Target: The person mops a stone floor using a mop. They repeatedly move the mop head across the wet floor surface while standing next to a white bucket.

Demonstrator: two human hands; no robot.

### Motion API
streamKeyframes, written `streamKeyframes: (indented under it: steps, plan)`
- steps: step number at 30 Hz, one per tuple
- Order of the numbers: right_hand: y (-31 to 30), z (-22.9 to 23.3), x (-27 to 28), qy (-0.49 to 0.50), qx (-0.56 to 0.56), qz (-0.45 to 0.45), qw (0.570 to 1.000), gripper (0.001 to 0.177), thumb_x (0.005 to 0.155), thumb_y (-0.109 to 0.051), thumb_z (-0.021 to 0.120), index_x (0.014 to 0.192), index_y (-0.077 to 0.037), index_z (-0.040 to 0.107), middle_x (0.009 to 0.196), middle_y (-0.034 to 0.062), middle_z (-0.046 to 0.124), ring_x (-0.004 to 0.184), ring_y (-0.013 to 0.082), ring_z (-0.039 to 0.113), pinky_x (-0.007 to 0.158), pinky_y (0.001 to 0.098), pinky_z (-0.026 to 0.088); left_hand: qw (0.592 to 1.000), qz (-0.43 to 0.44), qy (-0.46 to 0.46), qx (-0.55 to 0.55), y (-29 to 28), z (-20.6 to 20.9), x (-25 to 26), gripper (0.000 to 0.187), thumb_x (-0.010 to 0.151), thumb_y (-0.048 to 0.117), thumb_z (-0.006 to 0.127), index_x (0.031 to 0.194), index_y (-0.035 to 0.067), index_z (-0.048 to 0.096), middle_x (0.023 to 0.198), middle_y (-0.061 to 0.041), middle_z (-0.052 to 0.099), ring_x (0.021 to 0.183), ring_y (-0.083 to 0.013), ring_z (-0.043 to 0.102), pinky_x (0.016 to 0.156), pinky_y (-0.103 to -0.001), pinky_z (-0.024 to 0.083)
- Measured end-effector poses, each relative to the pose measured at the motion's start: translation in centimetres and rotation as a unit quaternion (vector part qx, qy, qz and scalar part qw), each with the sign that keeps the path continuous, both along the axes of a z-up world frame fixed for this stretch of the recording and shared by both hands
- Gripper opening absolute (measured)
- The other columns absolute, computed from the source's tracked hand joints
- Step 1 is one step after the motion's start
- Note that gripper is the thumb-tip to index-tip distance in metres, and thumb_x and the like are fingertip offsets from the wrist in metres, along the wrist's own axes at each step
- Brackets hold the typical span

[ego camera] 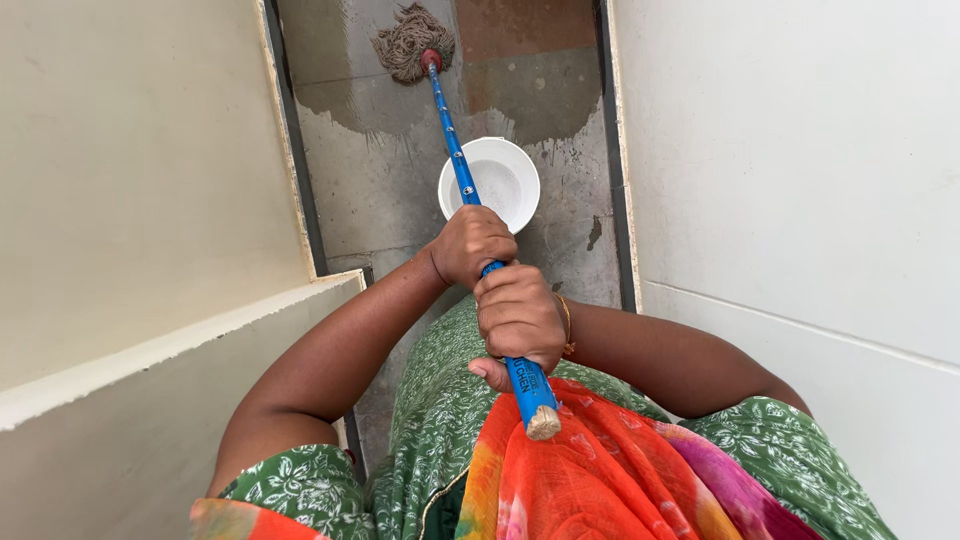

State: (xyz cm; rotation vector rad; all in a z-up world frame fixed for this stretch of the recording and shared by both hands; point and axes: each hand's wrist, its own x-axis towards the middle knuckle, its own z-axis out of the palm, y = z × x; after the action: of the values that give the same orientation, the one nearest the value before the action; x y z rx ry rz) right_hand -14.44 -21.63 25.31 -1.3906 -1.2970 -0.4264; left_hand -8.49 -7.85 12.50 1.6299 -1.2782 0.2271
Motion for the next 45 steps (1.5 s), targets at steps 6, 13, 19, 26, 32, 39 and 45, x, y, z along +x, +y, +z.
streamKeyframes:
  steps: [6, 13, 19, 26, 32, 39, 45]
  plan:
    - [0.9, -9.0, 5.7, -0.017, -0.116, -0.076, 0.99, 0.029, 0.071, -0.01, 0.075, 0.062, -0.008, 0.049, 0.064, 0.0095, 0.055, 0.06, 0.0302, 0.058, 0.06, 0.0405, 0.048, 0.988, 0.094, 0.046, 0.112, 3.2, -7.8, 6.2, 0.021, 0.077, 0.018, 0.076, 0.076, 0.006, 0.059, 0.078, -0.011, 0.064, 0.079, -0.0336, 0.065, 0.075, -0.044, 0.051]
    - [-1.3, -15.5, 9.6, 0.001, -0.249, -0.172, 0.953, 0.019, 0.081, -0.01, 0.071, 0.071, -0.007, 0.056, 0.075, 0.0092, 0.063, 0.074, 0.0288, 0.066, 0.082, 0.0405, 0.059, 0.967, 0.172, -0.028, 0.187, 1.7, -13.4, 12.1, 0.019, 0.079, 0.024, 0.075, 0.083, 0.009, 0.064, 0.096, -0.01, 0.067, 0.113, -0.0418, 0.062, 0.088, -0.047, 0.046]
    - [-3.2, -5.5, 3.5, 0.058, -0.248, -0.14, 0.957, 0.019, 0.074, -0.012, 0.071, 0.065, -0.008, 0.055, 0.071, 0.0084, 0.063, 0.068, 0.0274, 0.066, 0.071, 0.04, 0.055, 0.97, 0.076, 0.028, 0.227, -0.4, -3.5, 6.0, 0.022, 0.069, 0.025, 0.076, 0.067, 0.006, 0.064, 0.074, -0.012, 0.065, 0.081, -0.0355, 0.065, 0.078, -0.047, 0.05]
    - [-2.8, 5.6, -1.8, 0.097, -0.148, -0.049, 0.983, 0.027, 0.076, -0.013, 0.075, 0.061, -0.008, 0.052, 0.061, 0.01, 0.056, 0.054, 0.027, 0.06, 0.055, 0.0377, 0.048, 0.995, -0.006, 0.055, 0.084, -1.7, 5.5, -0.9, 0.029, 0.072, 0.021, 0.078, 0.059, 0.007, 0.056, 0.057, -0.009, 0.055, 0.057, -0.032, 0.058, 0.056, -0.044, 0.045]
    - [-1.8, 1.7, -1.2, 0.04, -0.038, -0.055, 0.997, 0.035, 0.079, -0.013, 0.076, 0.061, -0.009, 0.047, 0.061, 0.0081, 0.054, 0.053, 0.0248, 0.059, 0.065, 0.0414, 0.058, 0.999, -0.03, 0.029, -0.017, -2.4, 0.7, -0.1, 0.028, 0.072, 0.013, 0.078, 0.059, 0.01, 0.053, 0.058, -0.005, 0.058, 0.054, -0.0242, 0.06, 0.051, -0.038, 0.047]
    - [-2.7, -7.5, 4.7, 0.07, -0.063, -0.158, 0.983, 0.022, 0.073, -0.004, 0.071, 0.063, -0.002, 0.05, 0.065, 0.0132, 0.056, 0.058, 0.0327, 0.057, 0.059, 0.0418, 0.049, 0.993, 0.086, 0.034, 0.079, -2.4, -6.5, 7.6, 0.026, 0.071, 0.015, 0.077, 0.067, 0.006, 0.053, 0.072, -0.012, 0.059, 0.073, -0.0352, 0.059, 0.065, -0.046, 0.046]
    - [-5.2, -10.9, 5.4, 0.055, -0.134, -0.189, 0.971, 0.024, 0.074, -0.005, 0.068, 0.063, -0.004, 0.047, 0.066, 0.0127, 0.056, 0.061, 0.0314, 0.058, 0.066, 0.0408, 0.053, 0.985, 0.076, -0.002, 0.155, -4.6, -8.6, 9.2, 0.025, 0.073, 0.018, 0.077, 0.066, 0.007, 0.055, 0.073, -0.01, 0.061, 0.074, -0.0337, 0.06, 0.078, -0.047, 0.053]
